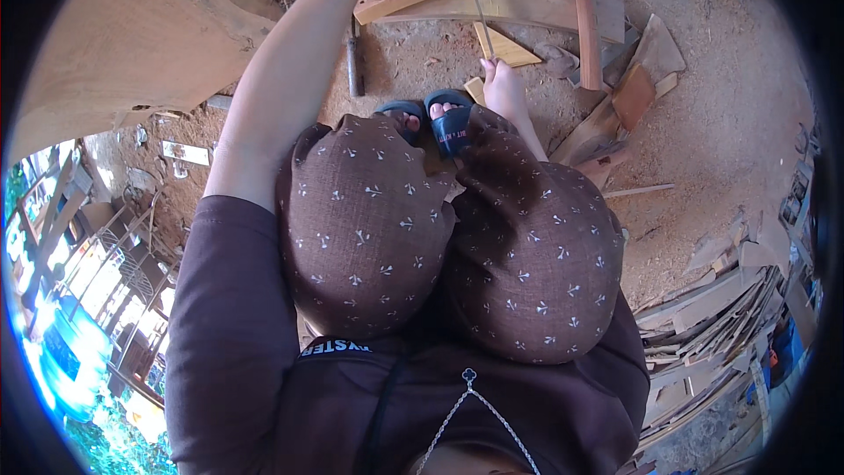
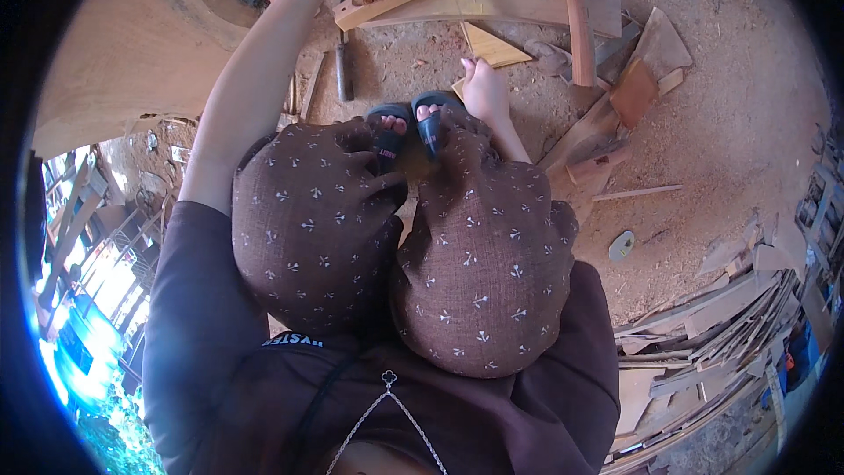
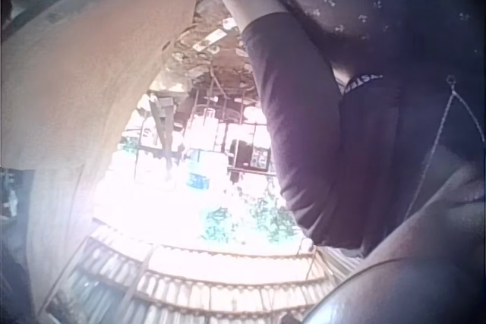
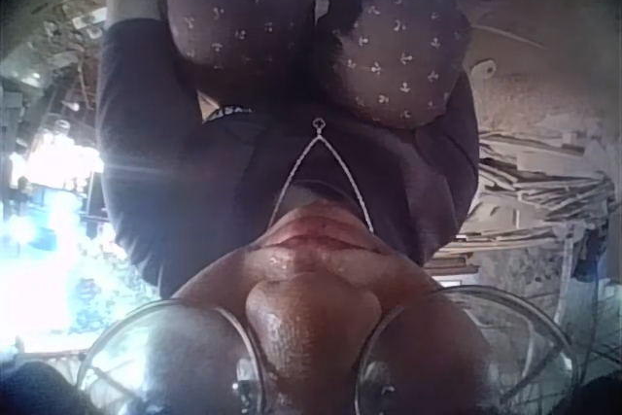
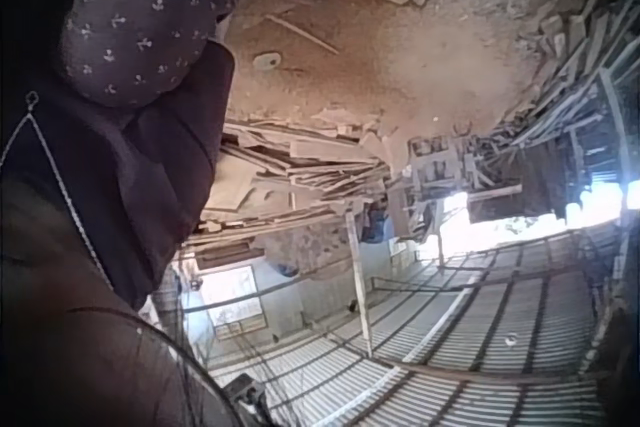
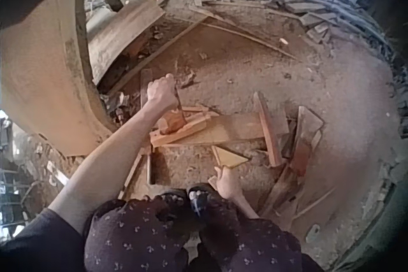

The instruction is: The person is using a handsaw to cut pieces of wood and then uses a hand plane on a wooden block.

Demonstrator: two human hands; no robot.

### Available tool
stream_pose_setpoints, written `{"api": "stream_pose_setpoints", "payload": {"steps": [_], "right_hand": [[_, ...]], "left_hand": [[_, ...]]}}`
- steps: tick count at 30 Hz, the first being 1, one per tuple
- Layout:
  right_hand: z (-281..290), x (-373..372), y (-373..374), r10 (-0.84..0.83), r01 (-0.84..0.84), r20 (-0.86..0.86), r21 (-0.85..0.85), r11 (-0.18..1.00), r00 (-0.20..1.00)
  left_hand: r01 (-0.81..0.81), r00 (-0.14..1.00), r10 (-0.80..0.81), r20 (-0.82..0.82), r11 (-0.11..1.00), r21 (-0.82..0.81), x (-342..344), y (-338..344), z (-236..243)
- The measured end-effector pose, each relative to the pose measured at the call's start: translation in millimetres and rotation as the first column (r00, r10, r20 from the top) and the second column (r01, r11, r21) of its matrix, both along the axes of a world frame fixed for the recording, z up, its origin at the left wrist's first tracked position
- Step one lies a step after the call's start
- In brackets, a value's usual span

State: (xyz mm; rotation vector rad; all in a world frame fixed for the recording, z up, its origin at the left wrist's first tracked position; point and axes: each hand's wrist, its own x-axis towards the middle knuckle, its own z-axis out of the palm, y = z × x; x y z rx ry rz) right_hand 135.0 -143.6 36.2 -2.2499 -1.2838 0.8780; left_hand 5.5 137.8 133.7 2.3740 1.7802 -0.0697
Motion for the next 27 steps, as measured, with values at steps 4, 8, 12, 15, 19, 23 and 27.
{"api": "stream_pose_setpoints", "payload": {"steps": [4, 8, 12, 15, 19, 23, 27], "right_hand": [[-4.7, 14.0, 59.8, 0.089, -0.09, 0.003, 0.011, 0.996, 0.996], [-1.5, 20.2, 98.6, 0.13, -0.125, 0.07, -0.067, 0.99, 0.989], [-15.0, -2.0, 32.0, 0.021, -0.022, -0.027, -0.017, 1.0, 0.999], [-11.2, 14.1, 5.9, 0.005, -0.006, -0.017, -0.053, 0.999, 1.0], [-5.5, 7.1, 74.7, 0.09, -0.09, 0.011, -0.022, 0.996, 0.996], [-11.5, 27.1, 81.0, 0.056, -0.053, 0.057, -0.044, 0.998, 0.997], [-3.0, -5.6, 49.6, 0.081, -0.082, -0.015, -0.078, 0.994, 0.997]], "left_hand": [[0.034, 0.999, -0.034, 0.033, 0.999, 0.004, -0.2, 3.2, 9.6], [0.04, 0.999, -0.039, 0.017, 0.998, -0.055, 16.5, -8.4, 19.2], [-0.035, 0.999, 0.031, -0.04, 0.995, -0.093, 1.3, -4.6, 16.5], [-0.018, 0.999, 0.015, -0.03, 0.994, -0.112, 9.8, -3.1, 24.6], [0.005, 1.0, -0.006, -0.018, 0.998, -0.058, -0.7, 0.4, 23.1], [0.051, 0.998, -0.05, 0.044, 0.998, -0.04, 22.8, -21.7, 22.5], [0.097, 0.992, -0.113, -0.06, 0.969, -0.228, 16.6, -14.1, 33.9]]}}
